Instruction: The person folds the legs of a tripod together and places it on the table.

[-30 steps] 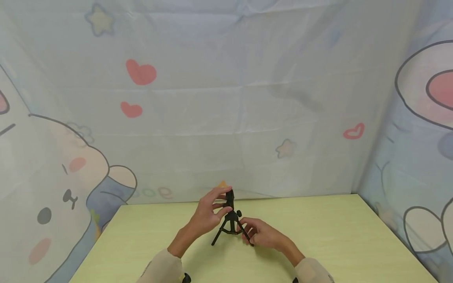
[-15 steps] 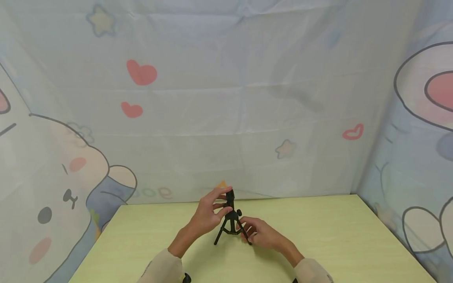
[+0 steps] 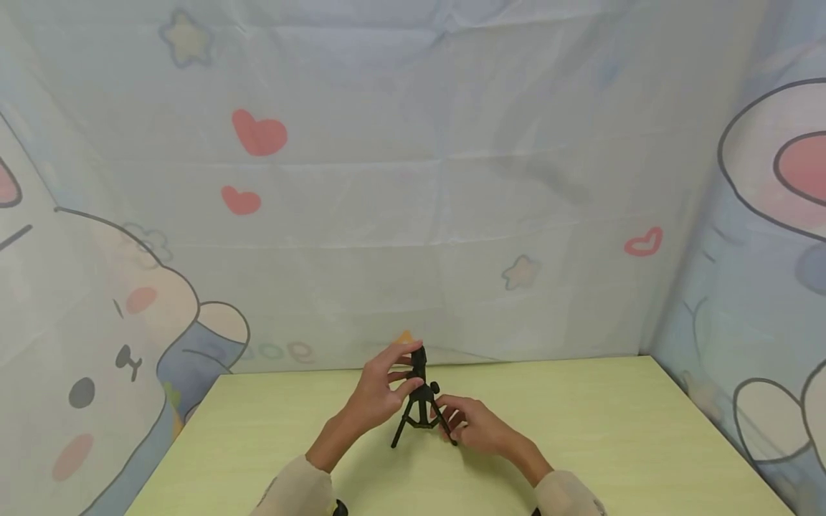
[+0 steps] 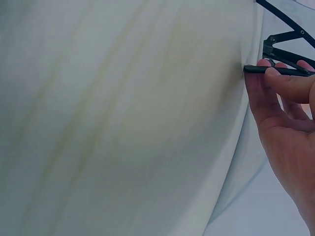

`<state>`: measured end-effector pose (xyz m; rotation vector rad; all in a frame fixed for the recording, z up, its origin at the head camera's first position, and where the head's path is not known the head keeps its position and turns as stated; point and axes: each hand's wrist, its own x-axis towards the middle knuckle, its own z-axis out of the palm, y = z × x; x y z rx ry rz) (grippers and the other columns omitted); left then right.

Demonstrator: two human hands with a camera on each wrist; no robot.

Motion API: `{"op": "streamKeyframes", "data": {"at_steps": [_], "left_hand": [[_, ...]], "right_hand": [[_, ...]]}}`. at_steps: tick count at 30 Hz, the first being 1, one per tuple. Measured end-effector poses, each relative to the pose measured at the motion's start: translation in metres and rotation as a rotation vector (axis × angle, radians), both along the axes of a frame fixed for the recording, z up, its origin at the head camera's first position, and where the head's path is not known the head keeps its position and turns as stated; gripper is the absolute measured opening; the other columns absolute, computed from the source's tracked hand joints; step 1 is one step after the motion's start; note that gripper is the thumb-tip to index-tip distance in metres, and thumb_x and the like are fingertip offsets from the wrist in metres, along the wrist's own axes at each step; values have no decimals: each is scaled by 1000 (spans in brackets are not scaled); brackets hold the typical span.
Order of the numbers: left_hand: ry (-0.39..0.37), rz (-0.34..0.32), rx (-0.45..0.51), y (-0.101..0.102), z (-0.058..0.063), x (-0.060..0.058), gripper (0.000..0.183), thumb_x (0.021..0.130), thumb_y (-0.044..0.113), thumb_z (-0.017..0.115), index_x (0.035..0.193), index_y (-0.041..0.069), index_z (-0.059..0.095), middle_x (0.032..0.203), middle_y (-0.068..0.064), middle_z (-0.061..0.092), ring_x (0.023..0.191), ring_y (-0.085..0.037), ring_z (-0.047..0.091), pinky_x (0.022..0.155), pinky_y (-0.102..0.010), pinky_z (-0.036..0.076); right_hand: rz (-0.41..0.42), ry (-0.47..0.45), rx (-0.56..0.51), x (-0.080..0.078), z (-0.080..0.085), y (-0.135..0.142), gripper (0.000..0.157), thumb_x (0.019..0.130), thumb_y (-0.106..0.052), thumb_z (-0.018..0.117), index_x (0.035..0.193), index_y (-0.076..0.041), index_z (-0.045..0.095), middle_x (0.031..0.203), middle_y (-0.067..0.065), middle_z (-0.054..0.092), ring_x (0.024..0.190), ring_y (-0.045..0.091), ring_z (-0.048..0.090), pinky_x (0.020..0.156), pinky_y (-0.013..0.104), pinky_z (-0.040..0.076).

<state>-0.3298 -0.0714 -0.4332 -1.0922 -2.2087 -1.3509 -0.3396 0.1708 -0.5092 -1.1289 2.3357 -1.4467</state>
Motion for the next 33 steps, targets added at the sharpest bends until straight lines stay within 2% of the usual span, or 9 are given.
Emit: {"op": "streamKeyframes", "data": {"at_steps": [4,13,22,28,33], "left_hand": [[-9,4,-4,-2,2,1,61,94,-5,74,149,10,54,138,-14,59,116,-33,64,94,-29,60],[-29,9,13,0,2,-1,61,93,-6,73,149,10,54,137,-13,60,115,-31,65,94,-30,60],[-41,9,22,-1,1,-3,61,93,-7,74,148,10,55,137,-13,61,116,-30,65,94,-29,60],[-28,-13,36,0,1,-4,60,93,-8,73,148,9,55,137,-14,61,116,-33,66,93,-35,61],[-39,-24,63,-1,1,-3,61,92,-8,74,147,8,55,137,-14,61,115,-36,65,92,-38,62]], "right_hand": [[-9,27,-2,-2,-3,-3,45,88,23,56,126,-1,63,103,18,70,95,40,69,82,42,62],[-39,50,-5,-2,-5,-7,44,87,23,60,124,-1,63,107,19,69,92,37,71,81,32,62],[-38,72,-16,-3,-5,-10,41,87,22,61,122,1,62,110,19,68,95,35,71,86,34,62],[-11,53,-22,-4,3,-9,29,92,15,65,117,0,66,112,16,69,101,38,69,93,40,60],[-25,-1,-4,-4,5,-8,29,95,10,65,121,-2,68,118,14,69,103,36,70,92,39,60]]}}
